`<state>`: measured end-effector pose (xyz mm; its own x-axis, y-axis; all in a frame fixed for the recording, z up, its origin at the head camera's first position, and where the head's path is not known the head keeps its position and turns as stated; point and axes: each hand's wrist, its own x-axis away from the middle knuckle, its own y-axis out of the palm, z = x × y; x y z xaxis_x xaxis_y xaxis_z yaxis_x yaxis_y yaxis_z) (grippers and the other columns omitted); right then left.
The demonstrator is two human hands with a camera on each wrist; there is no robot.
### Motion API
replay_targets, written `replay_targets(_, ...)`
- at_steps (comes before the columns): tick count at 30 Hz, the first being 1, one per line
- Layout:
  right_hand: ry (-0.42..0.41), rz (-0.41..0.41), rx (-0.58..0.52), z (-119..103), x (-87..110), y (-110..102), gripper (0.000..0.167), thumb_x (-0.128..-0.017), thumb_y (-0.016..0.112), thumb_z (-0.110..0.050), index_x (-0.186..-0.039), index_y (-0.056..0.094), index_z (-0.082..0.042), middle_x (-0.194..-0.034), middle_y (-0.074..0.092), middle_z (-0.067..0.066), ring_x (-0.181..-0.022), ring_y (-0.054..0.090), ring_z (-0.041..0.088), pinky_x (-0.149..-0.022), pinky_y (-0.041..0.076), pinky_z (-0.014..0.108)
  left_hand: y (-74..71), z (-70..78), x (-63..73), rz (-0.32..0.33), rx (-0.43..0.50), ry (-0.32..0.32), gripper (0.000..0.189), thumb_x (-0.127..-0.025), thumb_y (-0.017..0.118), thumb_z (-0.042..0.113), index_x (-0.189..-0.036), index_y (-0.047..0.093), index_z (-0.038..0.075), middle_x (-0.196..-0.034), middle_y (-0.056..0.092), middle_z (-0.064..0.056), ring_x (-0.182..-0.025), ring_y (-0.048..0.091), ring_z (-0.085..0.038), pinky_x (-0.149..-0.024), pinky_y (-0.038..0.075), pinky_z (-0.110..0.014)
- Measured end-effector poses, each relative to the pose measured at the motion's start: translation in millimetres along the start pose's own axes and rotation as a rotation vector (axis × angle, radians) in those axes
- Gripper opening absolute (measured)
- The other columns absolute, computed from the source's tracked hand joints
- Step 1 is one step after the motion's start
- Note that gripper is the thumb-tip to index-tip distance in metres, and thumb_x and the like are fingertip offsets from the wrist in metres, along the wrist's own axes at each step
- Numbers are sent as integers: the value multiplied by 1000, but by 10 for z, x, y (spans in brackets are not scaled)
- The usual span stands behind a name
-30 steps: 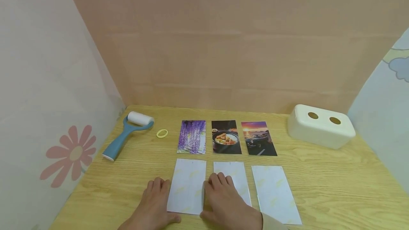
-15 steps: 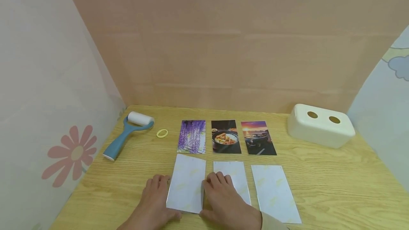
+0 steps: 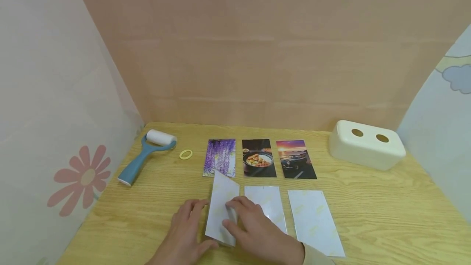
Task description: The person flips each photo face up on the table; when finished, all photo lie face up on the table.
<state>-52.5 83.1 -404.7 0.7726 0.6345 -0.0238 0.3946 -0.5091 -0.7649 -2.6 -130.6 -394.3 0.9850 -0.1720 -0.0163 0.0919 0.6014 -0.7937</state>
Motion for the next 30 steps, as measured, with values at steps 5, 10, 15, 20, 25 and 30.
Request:
replay_targets(5,67,-4,-198,-71,34,-54,58,-109,35,-50,-140,54,-6,-139,55,5,-128,52,27,-102,45,50,42,60,-11,3,64,79,87,-71,93,35,-140,50,7,-129,48,-13,-116,51,-38,-91,44,-62)
replay_targets(10,110,-11,-311,-122,51,-97,60,-109,31,-50,-145,50,-5,-139,58,7,-127,54,28,-98,48,48,100,98,-36,-4,94,168,82,-75,90,37,-139,49,4,-130,49,-11,-113,53,-35,-88,46,-61)
replay_targets(15,109,-12,-325,-131,64,-115,56,-110,33,-47,-143,51,-5,-134,62,6,-120,59,25,-93,52,43,161,81,-74,-38,64,208,78,-80,86,38,-139,49,2,-129,52,-8,-114,55,-30,-90,44,-60)
replay_targets(20,108,-5,-335,-129,80,-137,58,-110,34,-46,-143,50,-1,-130,64,7,-117,61,26,-92,52,42,223,37,-88,-57,45,238,73,-85,81,42,-138,50,2,-124,55,-3,-107,56,-23,-86,45,-54)
replay_targets(25,121,5,-372,-115,91,-159,57,-111,36,-42,-142,49,3,-126,66,9,-116,63,28,-90,53,42,273,3,-117,-81,65,247,70,-87,79,43,-138,51,3,-122,57,-2,-106,56,-21,-84,45,-50)
replay_targets(30,134,6,-391,-57,87,-156,53,-110,43,-36,-142,48,6,-119,69,12,-105,68,25,-81,56,37,301,-11,-137,-133,80,223,69,-89,76,47,-136,53,3,-120,57,-4,-106,56,-22,-84,45,-51)
